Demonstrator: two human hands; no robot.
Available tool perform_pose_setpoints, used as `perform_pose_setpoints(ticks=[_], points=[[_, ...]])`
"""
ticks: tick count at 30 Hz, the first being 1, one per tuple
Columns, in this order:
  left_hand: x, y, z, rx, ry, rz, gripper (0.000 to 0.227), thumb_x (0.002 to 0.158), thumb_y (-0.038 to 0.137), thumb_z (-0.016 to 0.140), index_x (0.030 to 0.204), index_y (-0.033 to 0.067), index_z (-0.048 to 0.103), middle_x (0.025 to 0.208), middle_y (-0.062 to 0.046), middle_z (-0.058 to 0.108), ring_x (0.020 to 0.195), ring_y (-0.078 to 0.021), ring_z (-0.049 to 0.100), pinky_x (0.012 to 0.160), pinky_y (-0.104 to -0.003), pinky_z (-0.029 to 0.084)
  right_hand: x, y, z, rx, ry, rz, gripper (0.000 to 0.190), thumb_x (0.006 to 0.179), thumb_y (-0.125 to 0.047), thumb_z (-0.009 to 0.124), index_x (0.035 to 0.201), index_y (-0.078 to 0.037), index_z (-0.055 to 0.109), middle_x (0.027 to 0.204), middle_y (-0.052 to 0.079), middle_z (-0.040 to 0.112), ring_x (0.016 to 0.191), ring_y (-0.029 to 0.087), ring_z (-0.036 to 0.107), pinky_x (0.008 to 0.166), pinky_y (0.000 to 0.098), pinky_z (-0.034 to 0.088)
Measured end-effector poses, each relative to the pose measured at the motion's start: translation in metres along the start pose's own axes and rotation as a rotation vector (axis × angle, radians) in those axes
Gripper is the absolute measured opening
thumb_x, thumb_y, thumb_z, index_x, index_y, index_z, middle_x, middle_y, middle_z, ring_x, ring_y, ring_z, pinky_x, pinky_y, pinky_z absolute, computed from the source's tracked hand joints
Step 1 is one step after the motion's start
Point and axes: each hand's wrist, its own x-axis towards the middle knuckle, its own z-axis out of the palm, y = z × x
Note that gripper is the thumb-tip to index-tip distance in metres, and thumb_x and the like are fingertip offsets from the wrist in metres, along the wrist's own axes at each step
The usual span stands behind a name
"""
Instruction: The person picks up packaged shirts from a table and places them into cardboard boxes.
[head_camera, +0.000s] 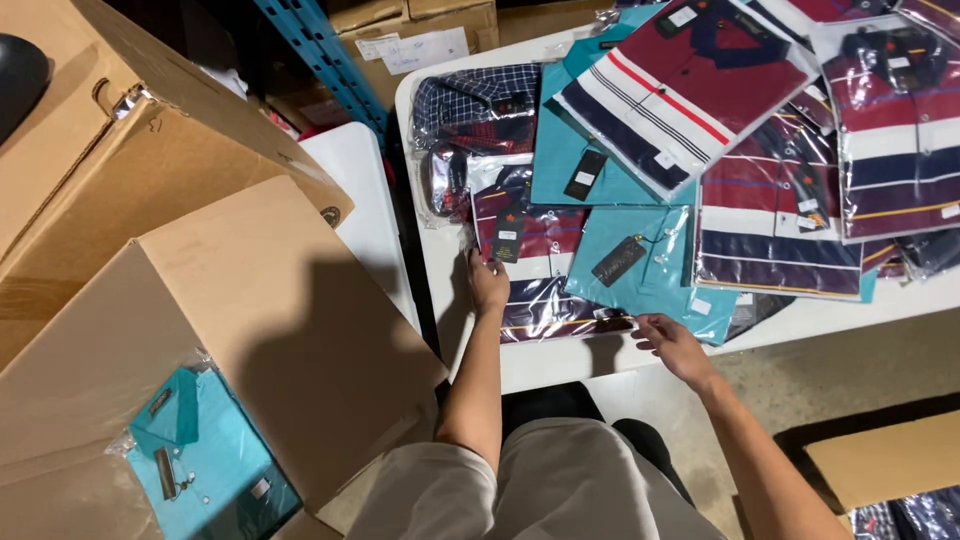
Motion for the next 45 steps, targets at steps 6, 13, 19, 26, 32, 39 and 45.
perform_pose_setpoints(ticks=[6, 13, 19, 26, 32, 39, 45], points=[[0.028, -0.031, 0.031, -0.04, -0.062, 0.024, 0.057, 0.088, 0.059, 0.075, 0.109, 0.0059, 0.072, 0.1, -0.021, 0.077, 0.102, -0.0438, 0.074, 0.084, -0.053, 0.059, 0.024, -0.005, 0.012, 0.018, -0.019, 0.035, 0.049, 0.109, -0.037, 0.06, 0.141, -0.001, 0.063, 0.126, 0.031, 0.073, 0.12, 0.043, 0.071, 0.104, 0.052, 0.053], [-0.065, 0.115, -0.032, -0.091, -0.254, 0.179, 0.037, 0.088, 0.043, 0.072, 0.076, 0.0078, 0.073, 0.069, -0.015, 0.072, 0.08, -0.0409, 0.076, 0.065, -0.05, 0.058, 0.043, -0.006, 0.029, 0.003, -0.066, 0.07, 0.047, 0.106, -0.036, 0.064, 0.139, -0.003, 0.067, 0.13, 0.033, 0.071, 0.123, 0.047, 0.068, 0.103, 0.0513, 0.056], [-0.161, 0.267, -0.176, -0.054, -0.216, 0.39, 0.04, 0.091, 0.042, 0.068, 0.065, 0.0142, 0.059, 0.053, -0.012, 0.062, 0.062, -0.0366, 0.074, 0.049, -0.046, 0.052, 0.012, -0.081, 0.022, 0.194, -0.023, -0.017, 0.053, 0.109, -0.03, 0.056, 0.144, 0.01, 0.058, 0.134, 0.043, 0.062, 0.129, 0.055, 0.059, 0.109, 0.0626, 0.047], [-0.168, 0.321, -0.224, -0.635, -0.6, 0.53, 0.035, 0.09, 0.025, 0.074, 0.064, 0.016, 0.052, 0.052, 0.0, 0.048, 0.059, -0.008, 0.05, 0.057, -0.027, 0.045, -0.008, -0.13, -0.003, 0.655, 0.033, -0.262, 0.056, 0.112, -0.051, 0.039, 0.142, -0.005, 0.051, 0.13, 0.017, 0.05, 0.127, 0.032, 0.05, 0.116, 0.0512, 0.037], [-0.164, 0.312, -0.166, -0.794, -0.918, 0.485, 0.054, 0.101, 0.033, 0.067, 0.147, 0.0084, 0.052, 0.137, -0.006, 0.063, 0.131, -0.0179, 0.059, 0.118, -0.035, 0.045, 0.015, -0.002, -0.106, 0.749, 0.412, -0.174, 0.028, 0.112, -0.04, 0.059, 0.13, -0.018, 0.064, 0.117, 0.0, 0.072, 0.099, 0.011, 0.068, 0.091, 0.0299, 0.058], [-0.185, 0.314, -0.102, -0.324, -1.169, 0.685, 0.042, 0.102, 0.038, 0.06, 0.129, 0.006, 0.068, 0.125, -0.003, 0.074, 0.122, -0.0169, 0.067, 0.105, -0.034, 0.052, -0.127, 0.039, -0.152, 0.346, 0.875, -0.371, 0.028, 0.12, -0.027, 0.058, 0.139, -0.007, 0.064, 0.12, 0.002, 0.067, 0.1, 0.01, 0.061, 0.083, 0.0281, 0.052], [-0.262, 0.293, -0.025, -0.09, -1.124, 0.488, 0.036, 0.094, 0.041, 0.068, 0.105, 0.0088, 0.08, 0.103, -0.005, 0.084, 0.1, -0.0141, 0.075, 0.089, -0.037, 0.055, -0.244, 0.108, -0.131, 0.213, 1.303, -0.264, 0.014, 0.124, -0.018, 0.059, 0.116, -0.009, 0.066, 0.102, -0.006, 0.055, 0.092, 0.006, 0.043, 0.077, 0.0267, 0.037]])
